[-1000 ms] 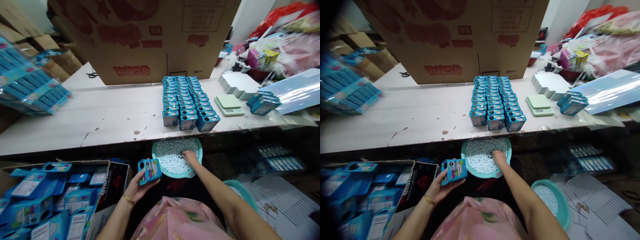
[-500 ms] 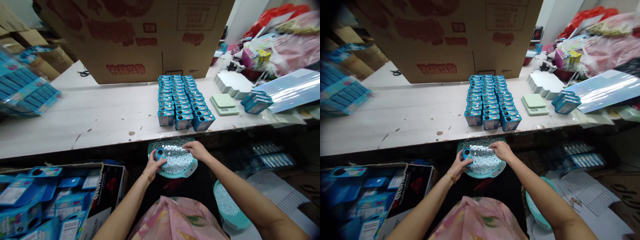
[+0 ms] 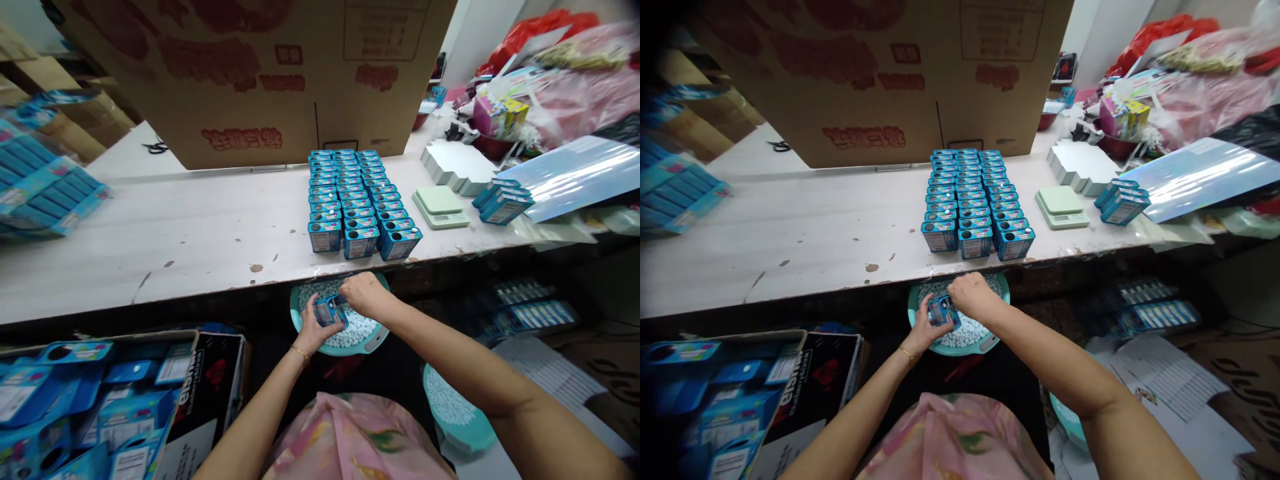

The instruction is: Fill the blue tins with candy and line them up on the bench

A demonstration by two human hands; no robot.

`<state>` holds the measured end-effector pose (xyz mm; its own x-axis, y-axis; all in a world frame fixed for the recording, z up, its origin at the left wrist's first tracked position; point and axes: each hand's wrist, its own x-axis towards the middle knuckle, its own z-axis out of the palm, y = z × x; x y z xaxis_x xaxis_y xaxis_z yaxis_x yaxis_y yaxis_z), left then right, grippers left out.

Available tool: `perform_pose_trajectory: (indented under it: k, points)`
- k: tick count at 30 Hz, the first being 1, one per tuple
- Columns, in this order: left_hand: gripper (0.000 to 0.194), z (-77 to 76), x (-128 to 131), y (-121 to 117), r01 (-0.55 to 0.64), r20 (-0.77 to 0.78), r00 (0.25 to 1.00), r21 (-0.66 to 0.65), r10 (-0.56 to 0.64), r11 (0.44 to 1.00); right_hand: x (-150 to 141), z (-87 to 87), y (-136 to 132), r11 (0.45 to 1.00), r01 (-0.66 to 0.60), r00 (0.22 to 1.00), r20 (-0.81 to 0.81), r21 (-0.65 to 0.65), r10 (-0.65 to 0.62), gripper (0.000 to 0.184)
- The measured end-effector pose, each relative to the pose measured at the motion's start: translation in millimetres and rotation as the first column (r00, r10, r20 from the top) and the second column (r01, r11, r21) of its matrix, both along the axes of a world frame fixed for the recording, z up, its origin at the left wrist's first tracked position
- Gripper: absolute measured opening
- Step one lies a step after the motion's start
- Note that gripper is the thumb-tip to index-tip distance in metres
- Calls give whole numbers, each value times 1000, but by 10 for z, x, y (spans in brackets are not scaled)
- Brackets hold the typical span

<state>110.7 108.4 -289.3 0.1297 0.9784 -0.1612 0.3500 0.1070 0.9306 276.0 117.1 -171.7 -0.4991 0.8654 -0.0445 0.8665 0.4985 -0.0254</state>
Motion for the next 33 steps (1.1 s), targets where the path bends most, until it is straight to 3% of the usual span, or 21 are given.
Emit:
perform_pose_trajectory:
  k: [4,7,9,12,14,17,20,23,26,29,31,33]
  points:
    - [69,123,-132,6,169,-116,980,45,-163,985,-8,35,-11,987,-157,988,-1,27,157,22]
    - [53,169,-132,12,264,-66,964,109,-258,958,-23,145,-112,972,-223,975,-2,71,223,20]
    - [41,157,-141,21,283,-22,959,86,-283,955,82,231,-174,973,-196,980,5,122,197,19]
    - [35,76,-223,55,144,-9,990,60,-144,988,437,207,-192,991,-27,999,40,129,22,19]
    - [39,-3,-284,91,28,61,998,43,-31,999,676,-3,-161,987,135,988,67,90,-141,19]
    - [46,-127,-282,149,-86,231,968,-62,98,994,760,-560,-101,931,362,931,58,-44,-359,25]
    - [49,-226,-139,190,-134,373,906,-202,202,970,449,-1128,-54,872,439,886,-59,-216,-461,28]
    - [47,-265,57,201,-155,440,860,-258,259,954,46,-1470,-2,836,472,842,-139,-278,-522,31]
    - [46,-226,154,179,-126,494,830,-289,261,949,-113,-1599,58,801,505,791,-200,-322,-579,33]
    - [44,-132,44,129,-88,525,825,-251,212,964,-3,-1616,99,809,467,776,-272,-358,-569,32]
    - [44,-66,-131,92,-118,459,871,-150,175,982,133,-1581,103,816,438,772,-308,-376,-556,30]
    - [45,-12,-328,67,-153,296,943,-13,150,988,269,-1501,90,818,412,756,-350,-401,-553,29]
